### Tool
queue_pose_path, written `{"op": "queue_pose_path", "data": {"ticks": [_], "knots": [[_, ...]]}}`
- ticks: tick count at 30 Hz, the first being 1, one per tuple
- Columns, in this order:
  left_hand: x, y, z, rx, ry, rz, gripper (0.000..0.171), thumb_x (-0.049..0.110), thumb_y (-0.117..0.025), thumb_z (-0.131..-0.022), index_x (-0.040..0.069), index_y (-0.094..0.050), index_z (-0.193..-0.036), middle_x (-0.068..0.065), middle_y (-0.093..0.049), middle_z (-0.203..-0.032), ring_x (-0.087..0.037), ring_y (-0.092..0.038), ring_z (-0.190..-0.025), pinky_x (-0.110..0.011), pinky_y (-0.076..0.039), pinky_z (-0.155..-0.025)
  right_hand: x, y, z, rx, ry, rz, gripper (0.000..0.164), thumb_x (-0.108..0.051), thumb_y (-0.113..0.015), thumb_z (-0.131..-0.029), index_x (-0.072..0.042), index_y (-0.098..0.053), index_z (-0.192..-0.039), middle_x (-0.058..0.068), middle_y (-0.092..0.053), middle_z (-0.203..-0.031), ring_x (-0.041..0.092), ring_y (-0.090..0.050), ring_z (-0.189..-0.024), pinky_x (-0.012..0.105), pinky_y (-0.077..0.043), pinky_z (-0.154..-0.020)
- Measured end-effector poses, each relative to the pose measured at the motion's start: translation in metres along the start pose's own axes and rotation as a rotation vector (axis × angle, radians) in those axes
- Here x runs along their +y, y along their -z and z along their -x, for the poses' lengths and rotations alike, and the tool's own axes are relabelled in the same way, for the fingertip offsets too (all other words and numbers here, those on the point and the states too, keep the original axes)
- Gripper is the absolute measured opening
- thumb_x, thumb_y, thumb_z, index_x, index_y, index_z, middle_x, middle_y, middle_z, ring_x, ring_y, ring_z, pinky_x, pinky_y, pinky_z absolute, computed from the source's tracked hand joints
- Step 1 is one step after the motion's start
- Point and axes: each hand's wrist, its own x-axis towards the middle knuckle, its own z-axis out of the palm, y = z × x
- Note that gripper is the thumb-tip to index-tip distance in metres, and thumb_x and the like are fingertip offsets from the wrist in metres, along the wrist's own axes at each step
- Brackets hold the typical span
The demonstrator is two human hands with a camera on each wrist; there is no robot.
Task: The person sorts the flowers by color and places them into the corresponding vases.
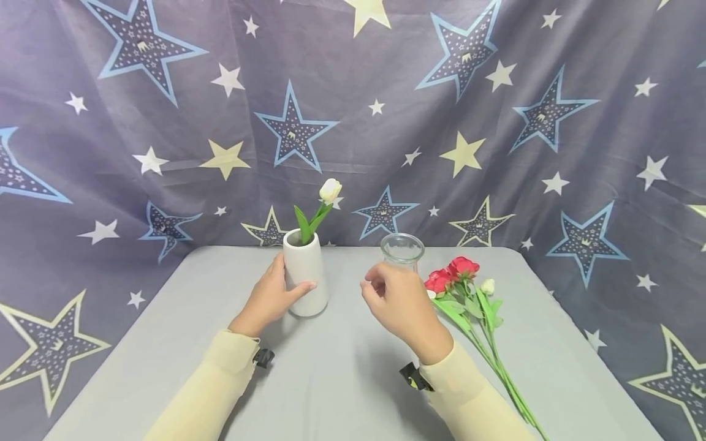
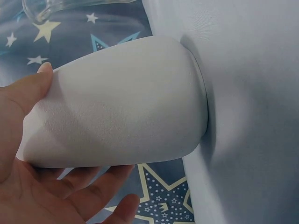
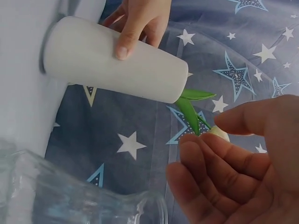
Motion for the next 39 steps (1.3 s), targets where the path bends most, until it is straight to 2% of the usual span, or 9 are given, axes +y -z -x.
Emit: {"op": "queue_pose_path", "data": {"ticks": [9,23,29,39], "knots": [[0.001,0.001,0.001,-0.007,-0.002,-0.008,0.106,0.058,-0.075,-0.09,0.018,-0.015,-0.166,-0.016,-0.039,-0.161,-0.04,-0.05,-0.14,-0.061,-0.045,-0.11,0.009,0.008,0.012,-0.012,-0.022,0.036,0.004,-0.018,-0.072,-0.092,-0.018,-0.076,-0.09,-0.014,-0.069,-0.075,0.002,-0.058,-0.065,0.025,-0.051,-0.063],[0.0,0.001,0.0,-0.004,-0.005,0.007,0.106,0.059,-0.075,-0.089,0.018,-0.016,-0.166,-0.014,-0.039,-0.161,-0.039,-0.05,-0.14,-0.06,-0.045,-0.109,0.021,0.025,0.02,-0.035,-0.037,0.049,0.003,-0.016,-0.073,-0.092,-0.018,-0.076,-0.092,-0.014,-0.069,-0.077,0.002,-0.059,-0.067,0.025,-0.052,-0.064],[0.0,0.002,0.002,-0.004,0.001,0.011,0.106,0.059,-0.075,-0.089,0.019,-0.014,-0.166,-0.014,-0.037,-0.162,-0.039,-0.049,-0.141,-0.061,-0.044,-0.11,0.029,0.03,0.025,-0.042,-0.031,0.08,0.005,-0.014,-0.073,-0.091,-0.019,-0.074,-0.088,-0.015,-0.067,-0.075,0.001,-0.058,-0.066,0.024,-0.052,-0.063],[0.0,0.001,0.001,-0.022,0.011,0.007,0.106,0.06,-0.074,-0.09,0.017,-0.014,-0.166,-0.015,-0.038,-0.162,-0.039,-0.048,-0.142,-0.06,-0.043,-0.112,0.052,0.04,0.048,-0.053,-0.034,0.166,0.006,-0.014,-0.073,-0.089,-0.018,-0.074,-0.085,-0.016,-0.064,-0.071,-0.002,-0.057,-0.063,0.024,-0.051,-0.06]]}}
